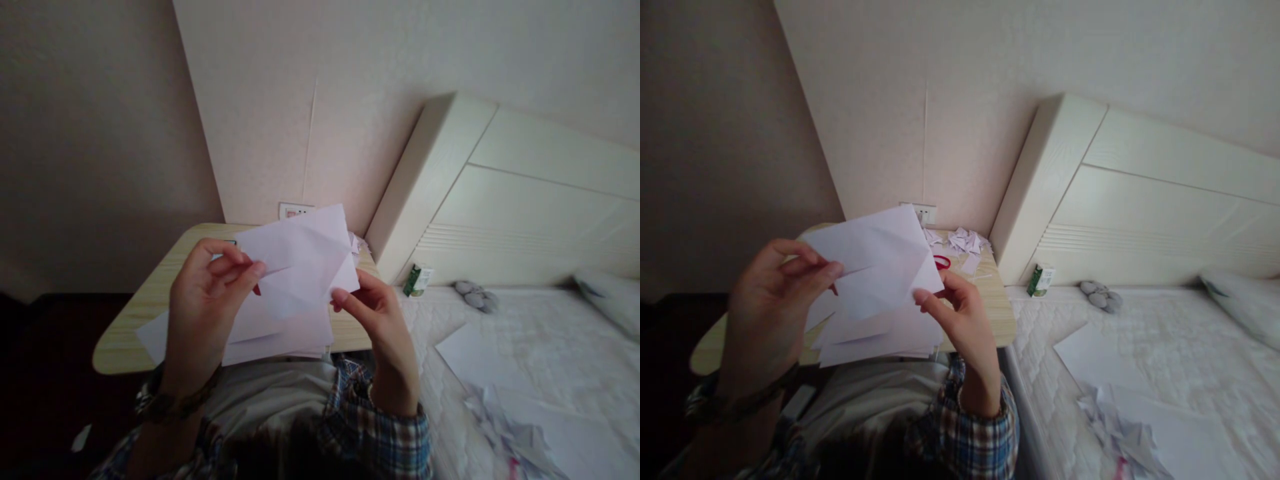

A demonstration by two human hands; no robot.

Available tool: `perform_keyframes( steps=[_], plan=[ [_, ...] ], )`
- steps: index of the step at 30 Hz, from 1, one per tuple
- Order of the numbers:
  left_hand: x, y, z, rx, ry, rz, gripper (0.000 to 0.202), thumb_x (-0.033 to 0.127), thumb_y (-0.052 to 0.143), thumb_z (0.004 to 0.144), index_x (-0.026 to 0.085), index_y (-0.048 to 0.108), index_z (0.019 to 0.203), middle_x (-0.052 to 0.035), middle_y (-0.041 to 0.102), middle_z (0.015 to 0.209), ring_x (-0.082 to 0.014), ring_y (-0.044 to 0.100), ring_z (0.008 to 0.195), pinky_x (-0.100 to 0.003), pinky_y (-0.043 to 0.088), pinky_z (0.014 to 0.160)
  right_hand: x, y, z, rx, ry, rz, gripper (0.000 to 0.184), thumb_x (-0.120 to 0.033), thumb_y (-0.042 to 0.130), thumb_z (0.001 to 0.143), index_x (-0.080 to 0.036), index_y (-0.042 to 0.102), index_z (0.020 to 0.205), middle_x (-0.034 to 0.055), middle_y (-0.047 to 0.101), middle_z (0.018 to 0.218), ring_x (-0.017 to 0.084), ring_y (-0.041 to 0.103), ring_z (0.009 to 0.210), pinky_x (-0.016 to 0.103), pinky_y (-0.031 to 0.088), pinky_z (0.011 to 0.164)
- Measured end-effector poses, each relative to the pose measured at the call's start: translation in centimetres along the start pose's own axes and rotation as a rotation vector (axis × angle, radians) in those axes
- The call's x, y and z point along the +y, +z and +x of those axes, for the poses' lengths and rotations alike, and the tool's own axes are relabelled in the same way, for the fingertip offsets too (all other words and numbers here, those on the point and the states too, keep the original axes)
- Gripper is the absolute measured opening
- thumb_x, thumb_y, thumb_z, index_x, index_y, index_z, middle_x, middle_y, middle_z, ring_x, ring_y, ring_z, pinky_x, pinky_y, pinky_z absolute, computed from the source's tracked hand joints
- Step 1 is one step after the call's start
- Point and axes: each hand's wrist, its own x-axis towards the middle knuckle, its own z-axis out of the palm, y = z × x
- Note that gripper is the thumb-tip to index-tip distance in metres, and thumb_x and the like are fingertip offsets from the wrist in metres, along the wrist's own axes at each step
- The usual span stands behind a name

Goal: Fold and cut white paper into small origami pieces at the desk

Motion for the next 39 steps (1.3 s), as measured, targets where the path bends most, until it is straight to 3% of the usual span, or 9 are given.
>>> perform_keyframes(
  steps=[6, 10, 12, 15, 20, 26, 31, 35, 39],
  plan=[
    [0.2, -0.1, -0.2, -0.078, 0.031, 0.094, 0.017, 0.009, 0.071, 0.073, 0.022, 0.060, 0.072, 0.0067, 0.061, 0.069, -0.0082, 0.062, 0.065, -0.015, 0.052, 0.058, 0.3, 0.5, -0.1, 0.098, -0.100, 0.085, 0.021, -0.023, 0.075, 0.078, -0.027, 0.062, 0.094, -0.0029, 0.066, 0.090, 0.015, 0.060, 0.083, 0.026, 0.048, 0.074],
    [0.4, -0.2, -0.3, -0.143, 0.056, 0.173, 0.011, 0.012, 0.069, 0.078, 0.023, 0.071, 0.081, 0.0030, 0.070, 0.082, -0.0110, 0.066, 0.076, -0.017, 0.054, 0.066, 0.3, 0.8, -0.1, 0.128, -0.137, 0.086, 0.018, -0.024, 0.072, 0.083, -0.027, 0.060, 0.095, -0.0015, 0.066, 0.090, 0.016, 0.060, 0.081, 0.027, 0.048, 0.070],
    [0.5, -0.3, -0.3, -0.165, 0.051, 0.220, 0.012, 0.016, 0.069, 0.080, 0.024, 0.073, 0.088, 0.0017, 0.073, 0.089, -0.0119, 0.067, 0.080, -0.018, 0.055, 0.069, 0.3, 0.8, -0.1, 0.134, -0.146, 0.091, 0.026, -0.023, 0.072, 0.082, -0.029, 0.057, 0.102, -0.0023, 0.065, 0.087, 0.016, 0.060, 0.078, 0.027, 0.047, 0.067],
    [0.6, -0.3, -0.3, -0.189, -0.002, 0.234, 0.017, 0.022, 0.071, 0.078, 0.024, 0.075, 0.094, -0.0011, 0.074, 0.096, -0.0147, 0.068, 0.084, -0.021, 0.057, 0.072, 0.3, 0.7, -0.1, 0.145, -0.160, 0.104, 0.039, -0.021, 0.074, 0.081, -0.032, 0.053, 0.111, -0.0043, 0.062, 0.081, 0.016, 0.059, 0.076, 0.027, 0.047, 0.066],
    [0.6, -0.3, -0.2, -0.235, -0.116, 0.177, 0.029, 0.025, 0.078, 0.069, 0.024, 0.074, 0.097, -0.0058, 0.074, 0.109, -0.0204, 0.069, 0.094, -0.027, 0.059, 0.075, 0.6, 0.6, -0.1, 0.122, -0.169, 0.096, 0.034, -0.018, 0.073, 0.081, -0.032, 0.053, 0.105, -0.0042, 0.063, 0.085, 0.015, 0.058, 0.076, 0.026, 0.047, 0.067],
    [0.4, -0.5, 0.0, -0.225, -0.142, 0.223, 0.032, 0.029, 0.079, 0.068, 0.024, 0.075, 0.100, -0.0040, 0.075, 0.098, -0.0194, 0.068, 0.088, -0.028, 0.057, 0.075, 1.0, 0.1, -0.1, 0.098, -0.177, -0.036, 0.032, -0.020, 0.073, 0.082, -0.031, 0.060, 0.109, 0.0002, 0.065, 0.100, 0.018, 0.061, 0.090, 0.031, 0.051, 0.076],
    [0.8, -0.3, 0.0, -0.184, -0.077, 0.301, 0.013, 0.033, 0.070, 0.078, 0.026, 0.078, 0.086, -0.0033, 0.078, 0.096, -0.0200, 0.069, 0.084, -0.028, 0.056, 0.072, 1.1, -0.3, -0.2, 0.034, -0.207, -0.140, 0.040, -0.022, 0.070, 0.085, -0.036, 0.061, 0.121, 0.0020, 0.063, 0.122, 0.020, 0.060, 0.097, 0.034, 0.052, 0.083],
    [0.6, -0.5, 0.1, -0.127, -0.035, 0.348, 0.011, 0.026, 0.066, 0.079, 0.026, 0.077, 0.080, 0.0012, 0.076, 0.078, -0.0147, 0.063, 0.064, -0.023, 0.050, 0.059, 0.8, -0.3, -0.3, 0.000, -0.234, -0.158, 0.036, -0.024, 0.070, 0.085, -0.037, 0.065, 0.118, 0.0004, 0.063, 0.122, 0.020, 0.058, 0.104, 0.033, 0.050, 0.086],
    [0.2, -0.8, 0.1, -0.048, -0.034, 0.355, 0.007, 0.026, 0.070, 0.076, 0.023, 0.074, 0.072, 0.0043, 0.072, 0.066, -0.0137, 0.063, 0.063, -0.022, 0.049, 0.059, 0.3, 0.0, -0.4, 0.039, -0.237, -0.166, 0.020, -0.032, 0.061, 0.093, -0.034, 0.070, 0.110, 0.0003, 0.067, 0.108, 0.020, 0.059, 0.097, 0.032, 0.047, 0.083]
  ],
)
